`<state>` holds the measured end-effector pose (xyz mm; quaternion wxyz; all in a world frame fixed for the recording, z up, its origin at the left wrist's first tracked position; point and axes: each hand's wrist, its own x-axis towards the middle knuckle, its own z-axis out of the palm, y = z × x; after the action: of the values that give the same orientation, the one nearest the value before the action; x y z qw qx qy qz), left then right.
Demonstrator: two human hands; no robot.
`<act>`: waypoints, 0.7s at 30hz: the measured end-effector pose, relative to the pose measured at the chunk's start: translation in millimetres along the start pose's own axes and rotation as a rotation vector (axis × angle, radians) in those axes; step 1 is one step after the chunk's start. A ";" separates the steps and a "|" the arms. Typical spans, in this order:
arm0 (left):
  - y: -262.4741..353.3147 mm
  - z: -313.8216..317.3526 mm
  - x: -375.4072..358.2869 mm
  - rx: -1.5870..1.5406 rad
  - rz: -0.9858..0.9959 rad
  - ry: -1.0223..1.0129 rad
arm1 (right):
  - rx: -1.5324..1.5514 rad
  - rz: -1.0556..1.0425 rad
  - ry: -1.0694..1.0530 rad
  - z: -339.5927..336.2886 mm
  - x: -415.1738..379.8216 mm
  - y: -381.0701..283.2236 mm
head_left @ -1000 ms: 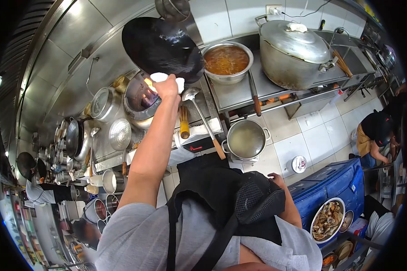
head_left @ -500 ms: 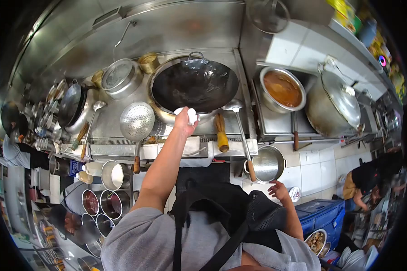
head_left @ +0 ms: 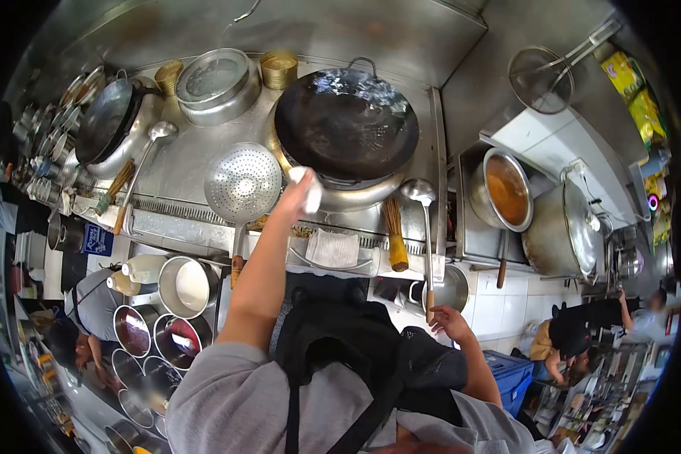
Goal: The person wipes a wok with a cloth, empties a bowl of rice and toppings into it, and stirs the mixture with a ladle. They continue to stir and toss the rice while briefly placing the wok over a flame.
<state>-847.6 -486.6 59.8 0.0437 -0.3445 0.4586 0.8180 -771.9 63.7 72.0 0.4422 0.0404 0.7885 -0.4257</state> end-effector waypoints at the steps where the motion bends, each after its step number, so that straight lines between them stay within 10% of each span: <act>1: -12.1 -21.6 -5.2 -0.006 0.066 0.026 | -0.002 -0.015 -0.008 -2.5 2.8 -11.0; 8: -142.6 -143.1 -4.6 0.602 0.298 0.250 | -0.273 0.196 -0.086 -38.8 72.5 10.9; 10: -142.0 -126.9 -14.2 1.062 0.302 0.484 | -0.722 -0.149 -0.284 -43.5 88.6 0.4; 12: -139.6 -114.0 -29.0 0.992 0.338 0.595 | -0.226 0.081 -0.484 -45.0 124.3 20.8; 21: -184.0 -68.9 -139.8 0.914 0.421 0.888 | -0.509 0.092 -0.926 43.1 232.7 -3.3</act>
<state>-634.1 -400.3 -11.9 -0.1681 -0.4983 0.7908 0.3132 -885.8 -41.5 -106.8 0.7582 -0.2261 0.5863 -0.1741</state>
